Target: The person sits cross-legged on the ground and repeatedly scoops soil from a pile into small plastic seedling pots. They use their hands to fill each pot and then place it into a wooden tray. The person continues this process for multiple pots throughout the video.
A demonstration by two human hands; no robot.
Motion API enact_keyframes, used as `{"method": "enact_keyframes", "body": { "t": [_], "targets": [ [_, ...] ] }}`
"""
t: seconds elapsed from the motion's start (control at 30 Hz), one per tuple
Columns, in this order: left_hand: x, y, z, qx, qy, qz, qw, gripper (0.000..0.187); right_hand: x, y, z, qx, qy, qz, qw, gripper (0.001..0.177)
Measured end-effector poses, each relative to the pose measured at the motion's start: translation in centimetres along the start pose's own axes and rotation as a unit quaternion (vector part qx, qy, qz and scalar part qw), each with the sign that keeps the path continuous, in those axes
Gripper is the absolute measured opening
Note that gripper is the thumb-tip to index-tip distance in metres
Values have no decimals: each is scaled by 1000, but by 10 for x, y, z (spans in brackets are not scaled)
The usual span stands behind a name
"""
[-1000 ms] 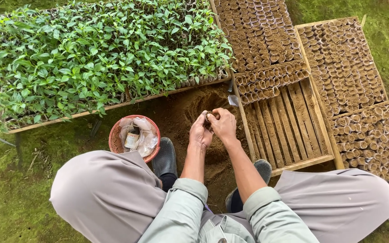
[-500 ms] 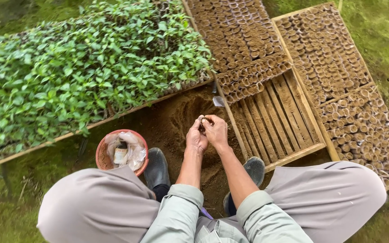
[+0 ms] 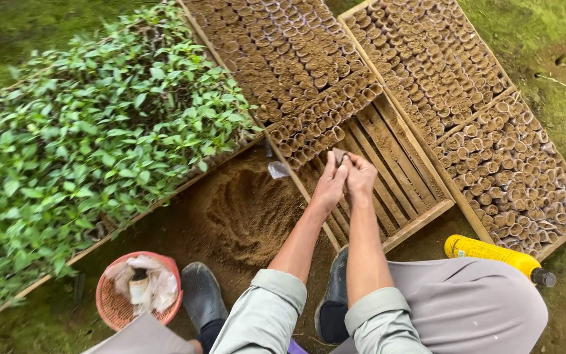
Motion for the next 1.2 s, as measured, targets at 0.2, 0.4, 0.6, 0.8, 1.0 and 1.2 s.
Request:
{"method": "enact_keyframes", "body": {
  "t": [0.2,0.4,0.6,0.8,1.0,1.2],
  "targets": [
    [40,60,-10,-24,83,-27,996,64,-26,132,58,-50,-167,23,984,16],
    [39,62,19,-58,91,-25,994,69,17,183,77,-66,-342,-63,935,18],
    [17,70,6,-70,80,-20,994,72,41,178,53,-113,-348,-124,922,17],
    [0,47,6,-68,71,3,995,68,44,174,47,-150,-327,-114,926,16],
    [-50,8,-12,-22,18,115,993,40,22,114,19,-169,-315,-13,934,36],
    [-106,-36,-6,-3,-49,259,965,26,51,19,32,-375,-268,79,884,6]
  ]
}}
Point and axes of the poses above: each hand's wrist, its own y-axis towards the middle knuckle, its own x-axis out of the palm, z = x × y, the point moved 7 cm from there along y, towards the middle knuckle, and after that the axes turned 7 degrees about -y, right-handed, at the moved point
